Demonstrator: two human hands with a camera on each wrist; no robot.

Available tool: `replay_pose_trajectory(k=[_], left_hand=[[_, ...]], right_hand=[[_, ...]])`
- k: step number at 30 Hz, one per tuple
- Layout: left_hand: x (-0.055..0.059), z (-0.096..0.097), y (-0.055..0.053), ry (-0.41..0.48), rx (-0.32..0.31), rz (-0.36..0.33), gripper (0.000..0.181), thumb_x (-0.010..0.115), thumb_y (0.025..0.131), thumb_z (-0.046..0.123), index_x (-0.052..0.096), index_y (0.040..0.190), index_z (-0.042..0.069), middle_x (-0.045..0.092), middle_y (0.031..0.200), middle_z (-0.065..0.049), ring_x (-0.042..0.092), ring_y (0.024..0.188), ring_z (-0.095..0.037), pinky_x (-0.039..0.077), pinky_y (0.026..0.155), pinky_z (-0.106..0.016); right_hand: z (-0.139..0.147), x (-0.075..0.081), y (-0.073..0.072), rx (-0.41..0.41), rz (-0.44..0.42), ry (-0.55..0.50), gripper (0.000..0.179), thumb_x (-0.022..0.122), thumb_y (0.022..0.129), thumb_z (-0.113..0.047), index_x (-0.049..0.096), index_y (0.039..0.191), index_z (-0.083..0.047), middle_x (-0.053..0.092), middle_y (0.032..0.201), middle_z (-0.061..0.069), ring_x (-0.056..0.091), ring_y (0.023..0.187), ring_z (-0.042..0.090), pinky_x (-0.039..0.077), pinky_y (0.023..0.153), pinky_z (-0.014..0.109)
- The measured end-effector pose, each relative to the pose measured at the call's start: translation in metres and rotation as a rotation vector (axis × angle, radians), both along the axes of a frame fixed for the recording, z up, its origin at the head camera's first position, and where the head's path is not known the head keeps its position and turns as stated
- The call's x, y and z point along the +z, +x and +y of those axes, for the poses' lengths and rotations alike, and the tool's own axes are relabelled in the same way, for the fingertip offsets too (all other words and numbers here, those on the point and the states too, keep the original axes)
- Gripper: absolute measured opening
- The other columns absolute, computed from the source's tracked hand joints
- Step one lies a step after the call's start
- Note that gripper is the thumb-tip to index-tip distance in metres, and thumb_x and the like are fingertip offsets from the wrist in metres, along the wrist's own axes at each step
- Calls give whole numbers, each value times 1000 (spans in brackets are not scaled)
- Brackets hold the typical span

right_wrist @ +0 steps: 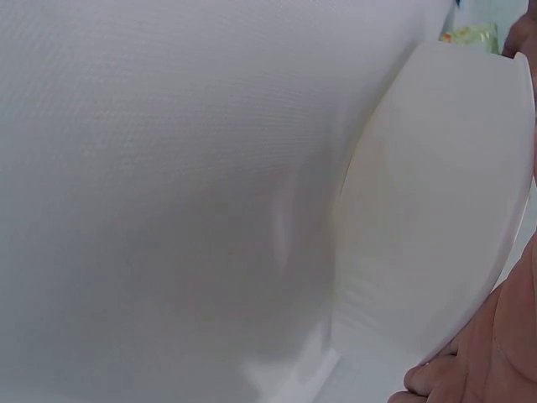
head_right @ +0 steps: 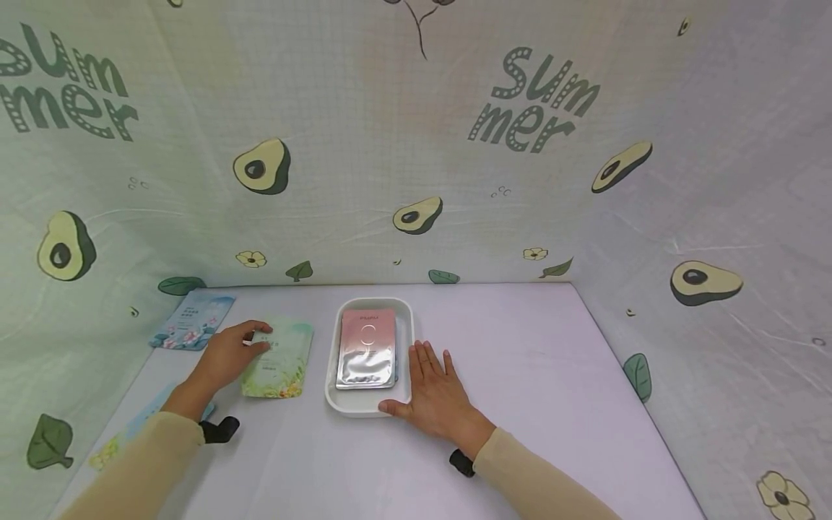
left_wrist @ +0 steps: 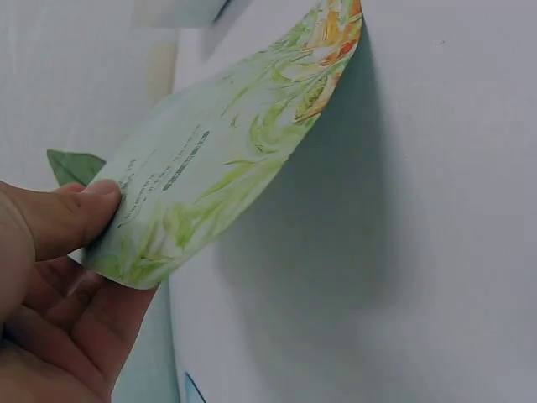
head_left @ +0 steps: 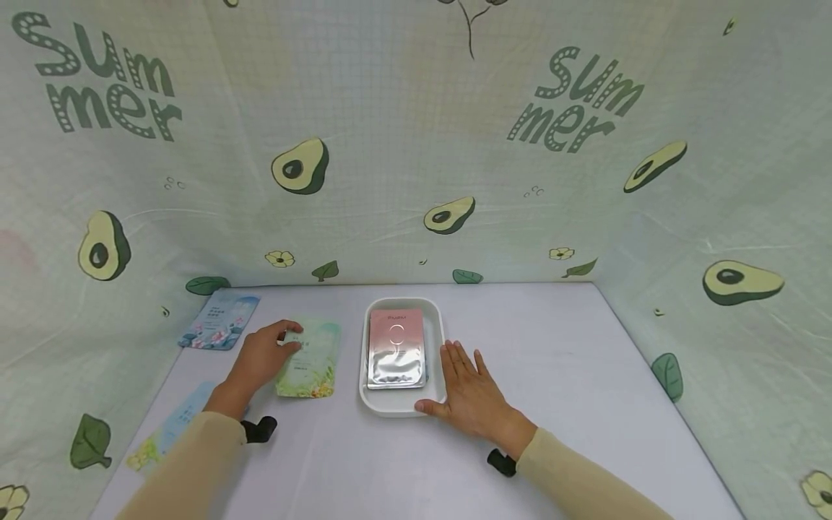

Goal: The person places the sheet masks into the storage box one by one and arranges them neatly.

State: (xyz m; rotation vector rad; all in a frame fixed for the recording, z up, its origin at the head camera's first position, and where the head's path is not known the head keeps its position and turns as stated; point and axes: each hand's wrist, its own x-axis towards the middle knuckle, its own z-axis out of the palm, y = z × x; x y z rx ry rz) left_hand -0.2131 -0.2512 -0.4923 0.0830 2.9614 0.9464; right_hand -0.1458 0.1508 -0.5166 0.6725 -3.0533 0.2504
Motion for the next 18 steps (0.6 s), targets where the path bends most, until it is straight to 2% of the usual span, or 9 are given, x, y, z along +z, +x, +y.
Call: replay_pose_trajectory(k=[8,12,18], left_hand=[[-4,-6,6,45,-16,-101,47,69,102,18,59,147,10,53,150,-32,48,138,-53,47,104,-69],[-1,-8,7,100,5,-88,48,67,104,17,57,150,13,49,155,-29,43,144,-53,44,108,-70],[9,-11,9,244,25,-64,49,66,105,19,54,152,16,39,165,-25,33,152,-50,38,115,-71]], right_hand=[[1,-2,0,1,4,6,118,41,94,-86,21,165,7,22,172,27,18,162,40,17,129,64],[1,-2,0,2,5,6,117,41,94,-86,22,164,7,22,172,27,18,162,40,17,129,64],[0,-1,0,4,6,6,117,40,95,-86,22,164,7,22,172,27,18,162,40,17,129,64]])
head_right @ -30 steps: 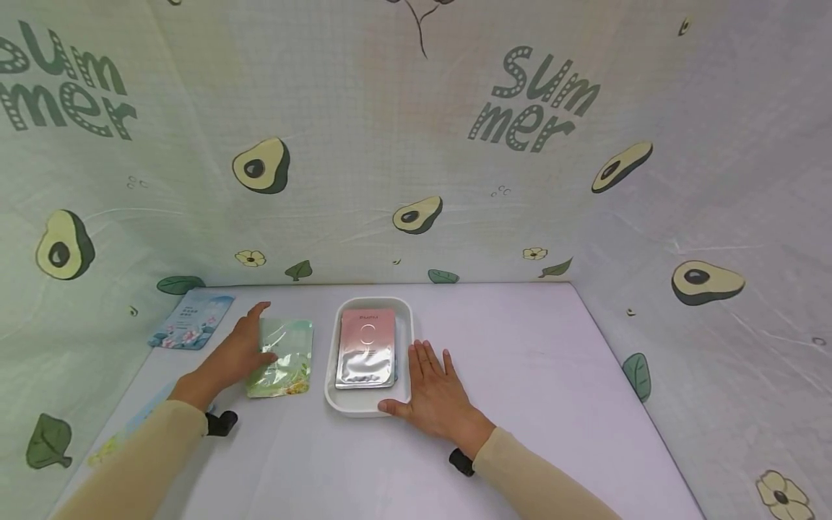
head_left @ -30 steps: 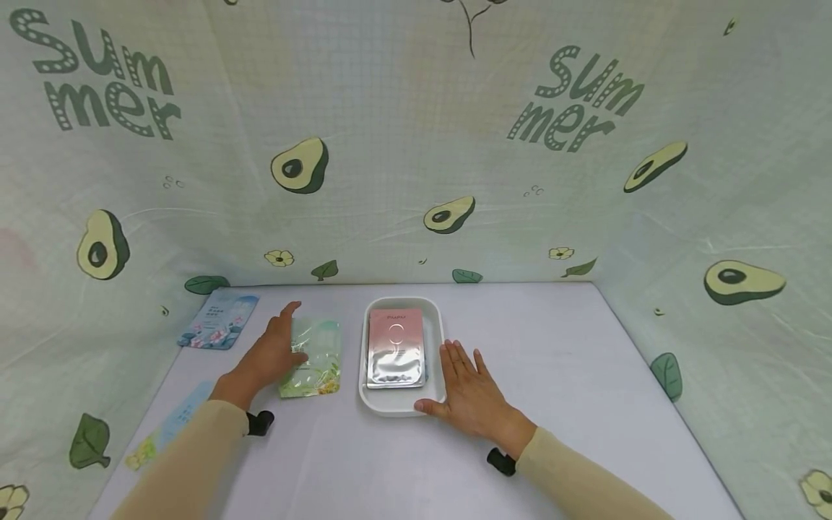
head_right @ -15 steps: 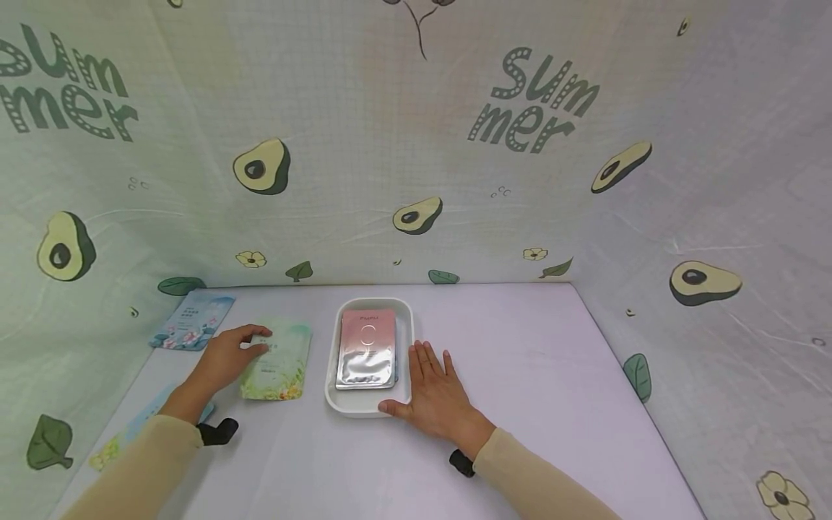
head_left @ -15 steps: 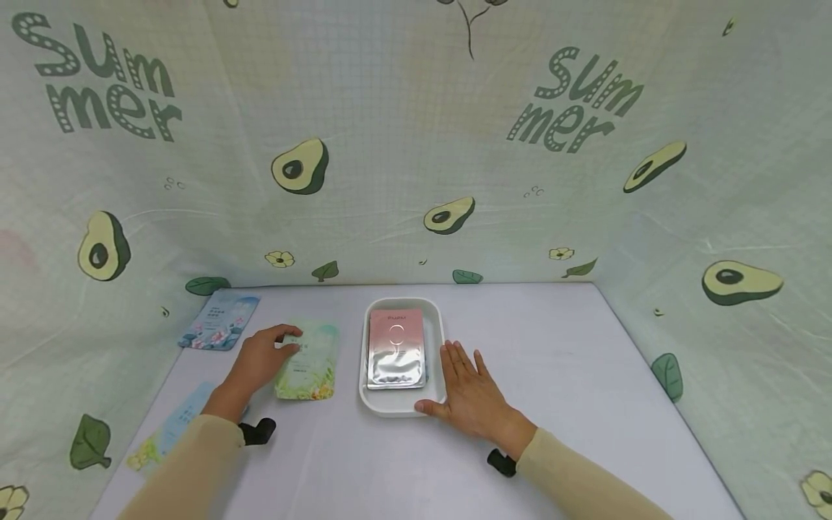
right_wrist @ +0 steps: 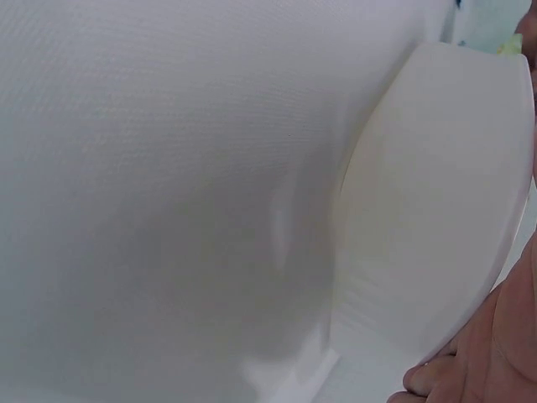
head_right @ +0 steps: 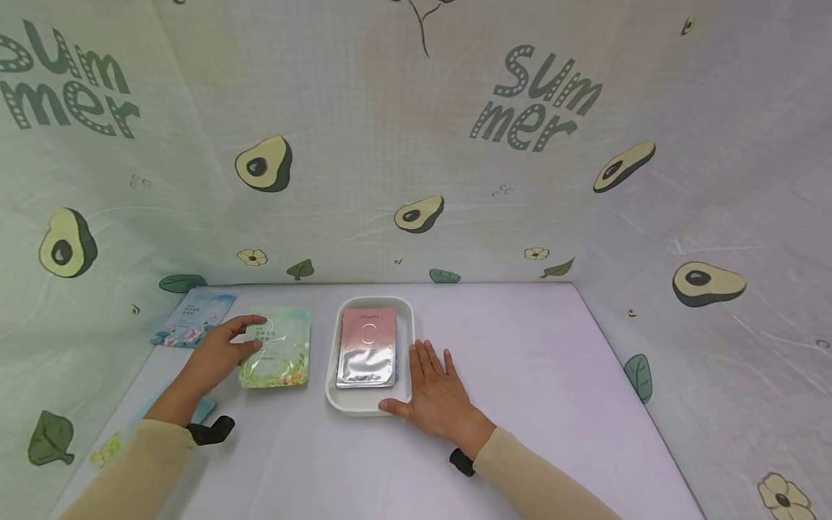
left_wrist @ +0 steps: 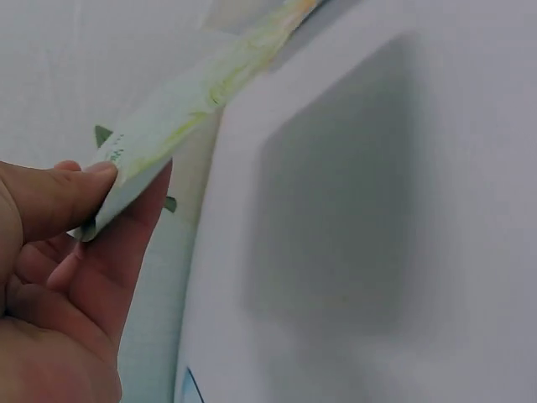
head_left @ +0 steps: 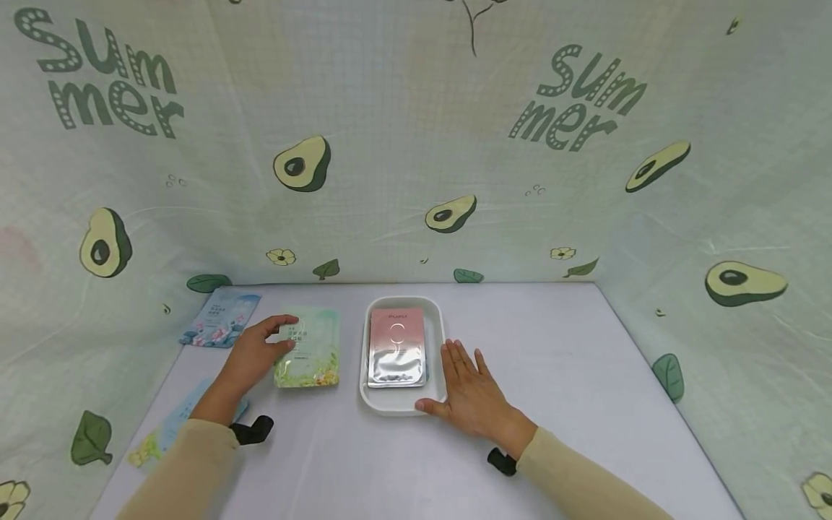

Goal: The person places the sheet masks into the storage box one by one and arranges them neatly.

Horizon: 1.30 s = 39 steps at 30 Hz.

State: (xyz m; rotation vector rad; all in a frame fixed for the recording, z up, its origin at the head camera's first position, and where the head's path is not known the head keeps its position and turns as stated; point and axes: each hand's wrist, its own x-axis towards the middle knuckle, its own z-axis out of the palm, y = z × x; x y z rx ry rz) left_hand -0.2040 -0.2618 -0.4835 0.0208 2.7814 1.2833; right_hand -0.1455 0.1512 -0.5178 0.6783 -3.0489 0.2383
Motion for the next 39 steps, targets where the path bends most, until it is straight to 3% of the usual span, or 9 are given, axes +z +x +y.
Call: replay_pose_trajectory(k=[8,11,13,16,20,26,30,34,39], left_hand=[[19,4,3,169,-9,-8,53,67,105,19,51,155,15,31,170,-22,23,158,-47,38,118,-66],[27,11,2,188,-20,7,53,68,105,21,52,154,16,34,169,-21,27,157,-45,46,114,-59],[31,21,-1,217,-35,17,51,69,104,19,54,153,16,39,165,-21,36,152,-43,55,104,-47],[35,44,-7,266,-58,12,49,69,103,14,56,150,14,49,154,-20,56,131,-38,60,84,-31],[32,82,-15,274,-83,-6,45,70,102,9,59,145,13,54,143,-19,63,106,-29,61,78,-29],[12,123,-29,189,-99,-11,41,73,99,9,65,139,16,55,135,-16,55,113,-30,56,74,-31],[2,141,-35,109,-81,3,40,74,99,11,65,138,17,59,131,-15,57,111,-31,54,80,-36],[-1,156,-37,34,-62,15,41,73,99,11,64,138,15,63,131,-16,60,114,-32,55,92,-46],[1,168,-35,-110,-62,30,39,72,99,9,65,137,13,67,141,-14,62,132,-33,53,108,-52]], right_hand=[[1,2,0,-5,-2,6,118,40,94,-86,21,165,7,21,172,27,18,162,40,17,129,64],[2,3,0,-4,1,2,118,41,95,-85,21,164,7,22,172,27,19,162,40,17,129,64],[2,4,0,-6,3,2,117,42,95,-85,22,164,7,22,172,27,19,162,40,17,129,64],[3,4,0,-8,4,8,117,42,95,-85,22,164,7,22,172,27,19,162,40,17,129,64],[3,3,-1,-8,6,13,117,42,94,-85,22,164,7,23,171,27,20,162,40,18,129,65],[1,2,-1,-14,-13,-5,118,43,94,-86,23,164,6,23,172,26,20,162,41,17,129,65],[-1,2,-1,-11,-17,-6,118,42,94,-86,22,165,6,22,172,25,20,162,40,17,129,65],[-2,2,-1,-12,2,-2,116,43,94,-85,23,165,6,24,172,25,21,162,39,18,128,65],[-1,-1,0,-7,21,10,116,41,95,-85,23,164,6,25,171,25,22,161,40,20,128,65]])
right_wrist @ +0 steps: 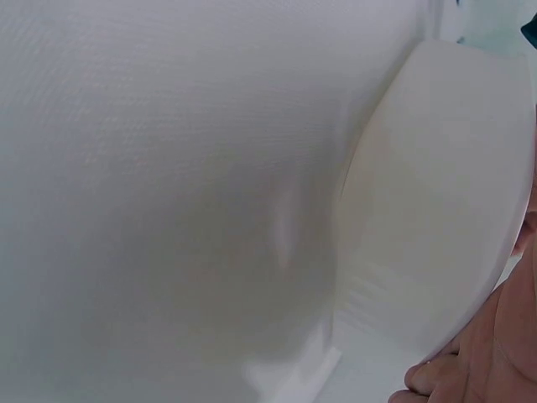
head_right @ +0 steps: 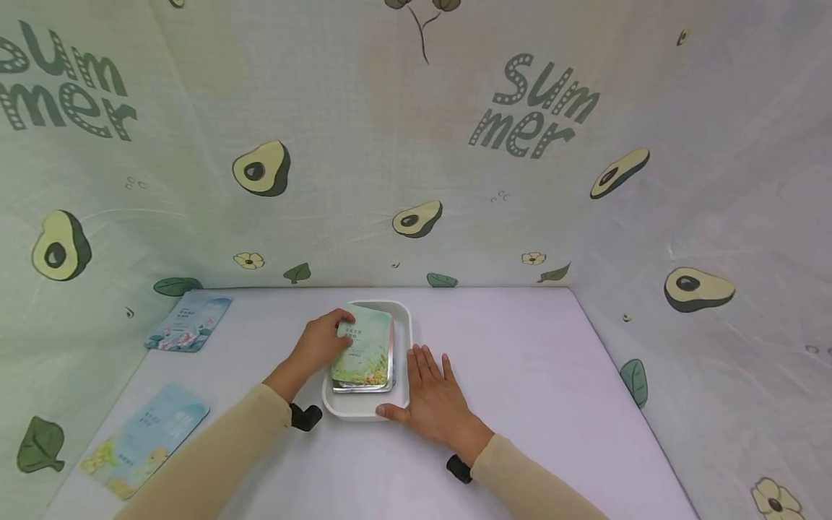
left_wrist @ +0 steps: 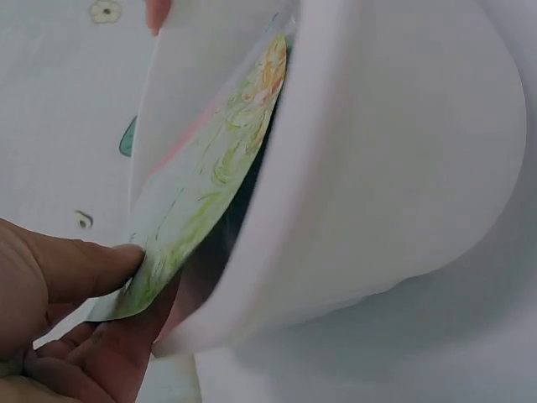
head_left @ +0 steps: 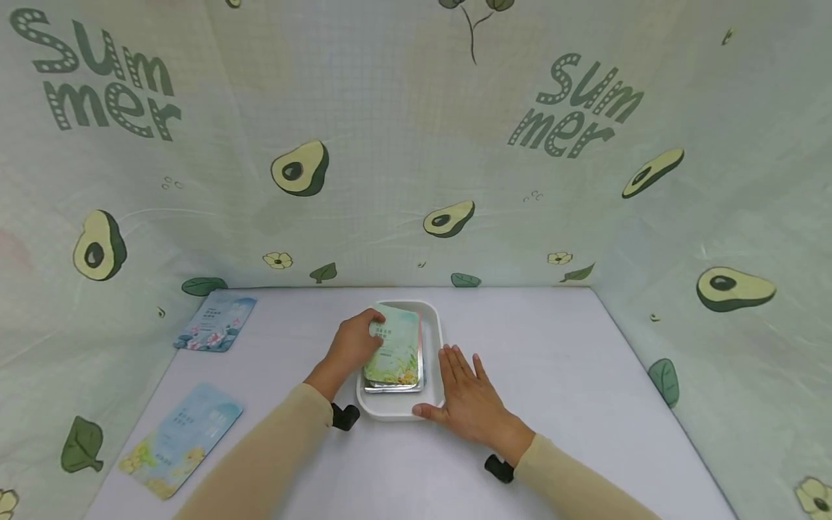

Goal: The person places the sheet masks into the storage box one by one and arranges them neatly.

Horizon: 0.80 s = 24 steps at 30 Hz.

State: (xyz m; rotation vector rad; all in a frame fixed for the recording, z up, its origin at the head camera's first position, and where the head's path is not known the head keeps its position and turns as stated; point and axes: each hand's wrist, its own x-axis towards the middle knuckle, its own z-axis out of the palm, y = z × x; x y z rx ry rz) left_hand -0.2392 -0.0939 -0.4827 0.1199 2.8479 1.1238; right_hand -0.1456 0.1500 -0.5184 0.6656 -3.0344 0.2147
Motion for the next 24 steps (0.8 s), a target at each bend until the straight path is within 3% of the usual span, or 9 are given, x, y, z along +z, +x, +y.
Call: replay_pose_trajectory(k=[5,14,18,24], left_hand=[[3,5,5,-98,-6,17,40,73,98,7,67,137,9,67,141,-16,61,135,-35,52,110,-52],[3,8,8,-41,45,25,46,72,99,9,62,144,8,65,146,-17,60,136,-36,53,108,-53],[6,5,10,-67,24,27,45,69,102,10,61,146,8,62,148,-18,58,138,-37,52,111,-53],[19,-8,20,-80,-12,105,44,57,105,3,58,149,6,53,155,-21,54,142,-40,49,114,-55]], right_hand=[[-1,-1,3,5,1,1,116,41,95,-84,23,164,7,25,171,26,23,161,41,20,128,66],[-1,-1,3,-2,5,3,115,42,95,-83,24,164,7,25,171,27,23,161,41,19,128,66],[-2,-1,3,-1,0,1,115,42,95,-84,24,164,7,26,171,27,23,161,41,19,128,66],[-3,-1,0,-1,0,-4,115,42,95,-84,24,164,7,25,171,27,23,161,41,18,128,66]])
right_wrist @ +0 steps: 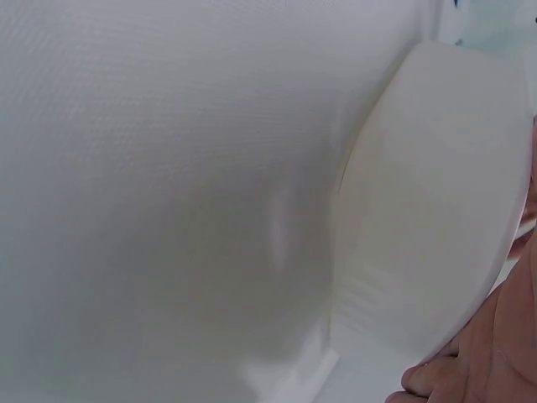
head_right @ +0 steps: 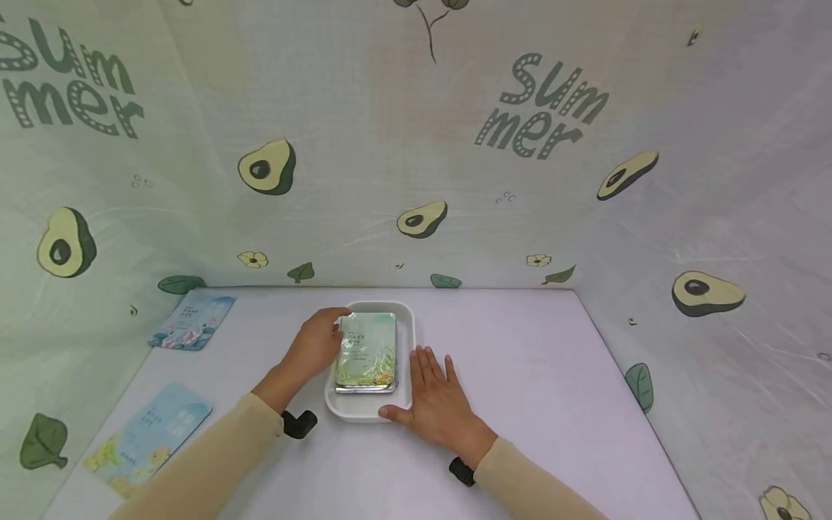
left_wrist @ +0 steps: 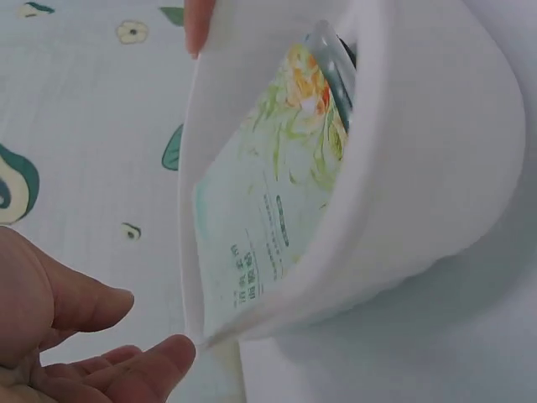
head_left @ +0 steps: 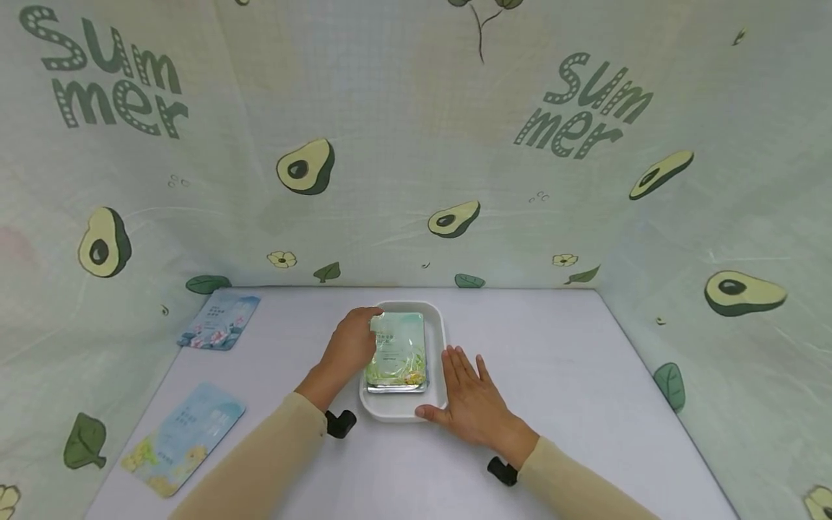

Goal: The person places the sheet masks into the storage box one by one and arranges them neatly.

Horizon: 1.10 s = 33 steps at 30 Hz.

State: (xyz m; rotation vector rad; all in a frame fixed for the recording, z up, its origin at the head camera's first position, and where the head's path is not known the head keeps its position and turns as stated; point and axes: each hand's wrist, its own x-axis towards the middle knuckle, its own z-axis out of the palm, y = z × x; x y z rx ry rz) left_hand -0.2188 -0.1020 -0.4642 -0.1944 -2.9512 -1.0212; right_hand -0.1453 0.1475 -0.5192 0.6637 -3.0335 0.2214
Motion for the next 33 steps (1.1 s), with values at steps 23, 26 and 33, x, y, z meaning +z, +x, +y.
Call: replay_pose_trajectory(k=[23,26,33], left_hand=[[-52,-216,-4,-333,90,-11,63,46,112,27,31,157,-14,30,158,-43,20,149,-64,22,119,-76],[-57,-236,-4,-373,112,-59,71,47,111,30,24,155,-20,24,157,-48,15,148,-68,17,117,-81],[-64,-259,-3,-401,123,-185,78,43,111,38,21,154,-23,11,158,-51,3,147,-70,7,112,-88]], right_hand=[[6,0,-1,-6,11,10,116,45,95,-83,24,163,9,26,170,29,23,160,42,19,128,66],[5,0,0,-6,-1,-2,116,46,94,-83,24,163,9,26,170,29,23,161,42,19,128,66],[1,-1,0,2,-1,-5,116,44,94,-84,24,164,8,26,170,28,23,161,41,19,128,66]])
